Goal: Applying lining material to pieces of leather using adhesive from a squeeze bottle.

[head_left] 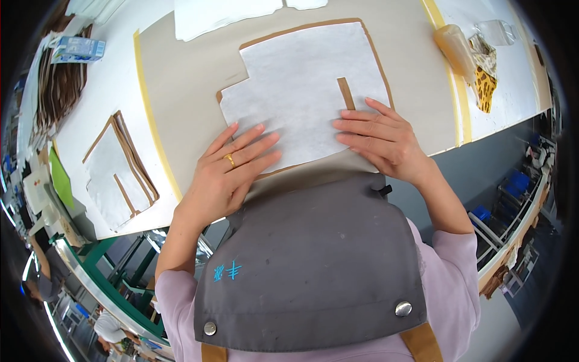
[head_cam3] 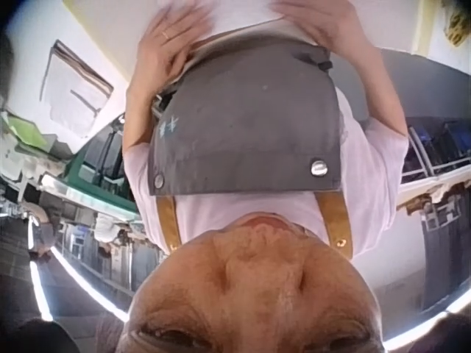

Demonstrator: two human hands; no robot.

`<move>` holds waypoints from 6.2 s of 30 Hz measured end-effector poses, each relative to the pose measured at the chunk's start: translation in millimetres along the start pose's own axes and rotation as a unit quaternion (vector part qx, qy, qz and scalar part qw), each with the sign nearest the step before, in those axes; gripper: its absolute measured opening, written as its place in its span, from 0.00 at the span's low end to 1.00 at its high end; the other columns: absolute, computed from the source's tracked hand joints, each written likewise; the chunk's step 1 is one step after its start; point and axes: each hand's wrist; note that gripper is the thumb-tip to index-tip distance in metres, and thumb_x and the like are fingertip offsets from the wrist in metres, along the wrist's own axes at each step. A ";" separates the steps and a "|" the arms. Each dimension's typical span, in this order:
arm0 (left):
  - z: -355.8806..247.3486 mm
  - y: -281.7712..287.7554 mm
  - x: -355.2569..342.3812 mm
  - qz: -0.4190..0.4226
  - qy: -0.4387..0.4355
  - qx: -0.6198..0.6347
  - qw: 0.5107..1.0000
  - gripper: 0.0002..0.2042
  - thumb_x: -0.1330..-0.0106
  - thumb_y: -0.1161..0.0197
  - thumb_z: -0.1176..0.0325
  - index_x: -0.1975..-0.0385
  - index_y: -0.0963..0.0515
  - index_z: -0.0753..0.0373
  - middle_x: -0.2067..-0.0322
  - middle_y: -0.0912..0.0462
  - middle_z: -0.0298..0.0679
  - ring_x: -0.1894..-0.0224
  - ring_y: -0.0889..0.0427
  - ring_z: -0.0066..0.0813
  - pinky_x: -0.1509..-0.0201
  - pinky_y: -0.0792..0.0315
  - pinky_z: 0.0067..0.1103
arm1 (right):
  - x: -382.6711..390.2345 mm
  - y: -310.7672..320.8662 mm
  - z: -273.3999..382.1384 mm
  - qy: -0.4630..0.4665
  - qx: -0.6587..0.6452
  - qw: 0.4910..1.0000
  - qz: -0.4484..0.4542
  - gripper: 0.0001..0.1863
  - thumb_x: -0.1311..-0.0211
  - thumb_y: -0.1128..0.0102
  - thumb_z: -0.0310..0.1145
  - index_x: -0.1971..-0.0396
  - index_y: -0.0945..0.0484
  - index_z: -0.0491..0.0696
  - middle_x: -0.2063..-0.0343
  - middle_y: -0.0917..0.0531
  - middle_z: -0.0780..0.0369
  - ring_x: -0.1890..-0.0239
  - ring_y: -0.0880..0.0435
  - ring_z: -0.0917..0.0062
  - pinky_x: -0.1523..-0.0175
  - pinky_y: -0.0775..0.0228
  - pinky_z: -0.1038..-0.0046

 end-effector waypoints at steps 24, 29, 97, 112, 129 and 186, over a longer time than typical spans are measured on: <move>-9.2 14.7 -0.4 0.045 -0.019 -0.048 0.998 0.17 0.43 0.41 0.72 0.53 0.17 0.57 0.43 0.21 0.40 0.34 0.31 0.41 0.26 0.53 0.44 | 15.7 -10.9 12.1 0.058 0.014 0.998 -0.017 0.14 0.47 0.32 0.32 0.58 0.15 0.49 0.51 0.16 0.67 0.46 0.18 0.73 0.29 0.42 0.56; -10.6 26.8 -44.5 0.021 -0.049 0.020 0.998 0.17 0.37 0.41 0.67 0.48 0.20 0.60 0.40 0.24 0.43 0.33 0.32 0.42 0.26 0.50 0.43 | 33.5 -21.4 22.5 0.087 -0.037 0.995 -0.021 0.18 0.46 0.32 0.36 0.55 0.17 0.48 0.48 0.18 0.66 0.40 0.24 0.73 0.28 0.45 0.57; 36.9 30.8 -136.4 0.013 0.290 -0.141 0.947 0.16 0.41 0.32 0.63 0.57 0.20 0.64 0.65 0.17 0.49 0.57 0.20 0.48 0.51 0.26 0.35 | -66.3 -2.8 -93.5 -0.115 0.207 0.968 -0.080 0.39 0.34 0.43 0.46 0.29 0.46 0.49 0.29 0.43 0.55 0.26 0.48 0.63 0.25 0.58 0.55; 45.4 16.0 65.3 -0.227 0.253 0.297 0.893 0.16 0.40 0.29 0.64 0.56 0.22 0.65 0.80 0.29 0.29 0.76 0.31 0.17 0.73 0.35 0.20 | -110.6 -16.8 -13.8 -0.300 -0.468 0.828 -0.070 0.18 0.31 0.43 0.34 0.47 0.25 0.40 0.56 0.17 0.61 0.58 0.18 0.83 0.50 0.27 0.76; 152.7 137.6 245.6 -0.482 0.364 -0.264 0.751 0.07 0.34 0.37 0.69 0.66 0.19 0.67 0.74 0.18 0.40 0.71 0.20 0.30 0.64 0.26 0.25 | -247.2 -127.3 76.6 -0.032 -0.341 0.939 0.037 0.19 0.39 0.38 0.39 0.52 0.23 0.44 0.61 0.15 0.57 0.60 0.16 0.66 0.53 0.26 0.66; -115.9 -83.4 -146.0 -0.164 -0.049 0.434 0.885 0.20 0.27 0.55 0.46 0.62 0.32 0.61 0.55 0.32 0.40 0.53 0.37 0.34 0.46 0.42 0.27 | -36.3 47.4 -2.2 -0.153 -0.757 0.587 -0.244 0.23 0.24 0.63 0.52 0.77 0.34 0.54 0.77 0.28 0.68 0.74 0.31 0.81 0.58 0.31 0.73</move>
Point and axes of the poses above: each hand's wrist, its own x-axis away from the middle knuckle, its own y-axis out of the back of the hand, z = x × y
